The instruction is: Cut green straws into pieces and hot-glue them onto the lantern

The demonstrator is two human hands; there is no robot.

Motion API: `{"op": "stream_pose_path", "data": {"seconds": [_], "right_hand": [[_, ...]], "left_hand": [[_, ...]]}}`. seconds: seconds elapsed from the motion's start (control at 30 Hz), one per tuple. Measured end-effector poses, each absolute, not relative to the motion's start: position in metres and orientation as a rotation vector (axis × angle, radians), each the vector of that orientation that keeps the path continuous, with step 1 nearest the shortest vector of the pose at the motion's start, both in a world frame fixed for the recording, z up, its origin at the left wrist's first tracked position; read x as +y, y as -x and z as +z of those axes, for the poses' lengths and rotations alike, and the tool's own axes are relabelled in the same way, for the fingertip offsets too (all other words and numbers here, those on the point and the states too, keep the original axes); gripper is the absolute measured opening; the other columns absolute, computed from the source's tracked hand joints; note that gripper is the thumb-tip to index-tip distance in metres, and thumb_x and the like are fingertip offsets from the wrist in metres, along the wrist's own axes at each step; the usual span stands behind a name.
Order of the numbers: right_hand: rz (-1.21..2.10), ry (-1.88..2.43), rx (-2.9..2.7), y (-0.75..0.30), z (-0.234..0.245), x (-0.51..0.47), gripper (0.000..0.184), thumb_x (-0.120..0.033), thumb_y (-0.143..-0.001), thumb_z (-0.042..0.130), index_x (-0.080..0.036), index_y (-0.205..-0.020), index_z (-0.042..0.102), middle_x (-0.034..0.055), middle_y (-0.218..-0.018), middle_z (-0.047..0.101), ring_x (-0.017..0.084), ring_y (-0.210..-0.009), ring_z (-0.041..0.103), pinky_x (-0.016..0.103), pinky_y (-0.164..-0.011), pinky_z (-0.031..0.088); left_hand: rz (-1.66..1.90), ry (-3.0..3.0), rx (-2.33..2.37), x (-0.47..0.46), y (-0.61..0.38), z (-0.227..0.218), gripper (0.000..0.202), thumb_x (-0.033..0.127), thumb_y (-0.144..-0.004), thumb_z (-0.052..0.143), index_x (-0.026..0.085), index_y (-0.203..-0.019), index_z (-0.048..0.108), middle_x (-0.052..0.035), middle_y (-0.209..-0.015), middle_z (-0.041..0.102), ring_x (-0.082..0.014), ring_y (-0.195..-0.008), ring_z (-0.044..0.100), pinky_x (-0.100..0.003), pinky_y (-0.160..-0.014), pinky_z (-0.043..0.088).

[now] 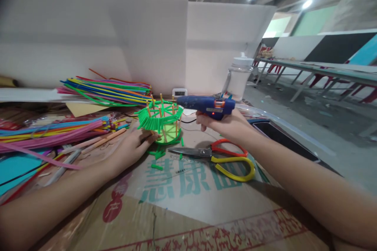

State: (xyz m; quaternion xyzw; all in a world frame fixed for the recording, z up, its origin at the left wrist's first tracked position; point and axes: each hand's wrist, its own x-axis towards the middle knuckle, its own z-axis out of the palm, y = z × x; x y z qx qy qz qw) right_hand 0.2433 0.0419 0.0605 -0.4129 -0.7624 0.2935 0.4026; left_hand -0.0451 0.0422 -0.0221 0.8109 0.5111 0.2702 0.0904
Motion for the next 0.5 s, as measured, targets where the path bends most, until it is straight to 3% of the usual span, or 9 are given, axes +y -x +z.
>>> {"op": "stream_pose_path", "data": {"seconds": [0.2, 0.5], "right_hand": [[0.640, 1.081, -2.006, -0.2330, 0.0561, 0.0341, 0.026, -0.047, -0.079, 0.067, -0.022, -0.082, 0.071, 0.0076, -0.087, 0.075, 0.027, -0.090, 0.068, 0.041, -0.083, 0.053], [0.594, 1.183, -2.108, -0.2313, 0.0546, 0.0359, 0.033, -0.051, -0.080, 0.064, -0.022, -0.064, 0.064, 0.0035, -0.072, 0.069, 0.020, -0.069, 0.066, 0.031, -0.068, 0.054]], "left_hand": [[0.785, -2.407, 1.492, 0.0422, 0.0457, -0.0235, 0.034, 0.034, -0.097, 0.043, 0.016, -0.087, 0.070, -0.0096, -0.088, 0.073, -0.0220, -0.082, 0.066, -0.030, -0.071, 0.043], [0.758, -2.433, 1.496, 0.0420, 0.0450, -0.0229, 0.032, 0.032, -0.097, 0.043, 0.016, -0.083, 0.067, -0.0085, -0.082, 0.072, -0.0216, -0.078, 0.065, -0.029, -0.067, 0.042]]}}
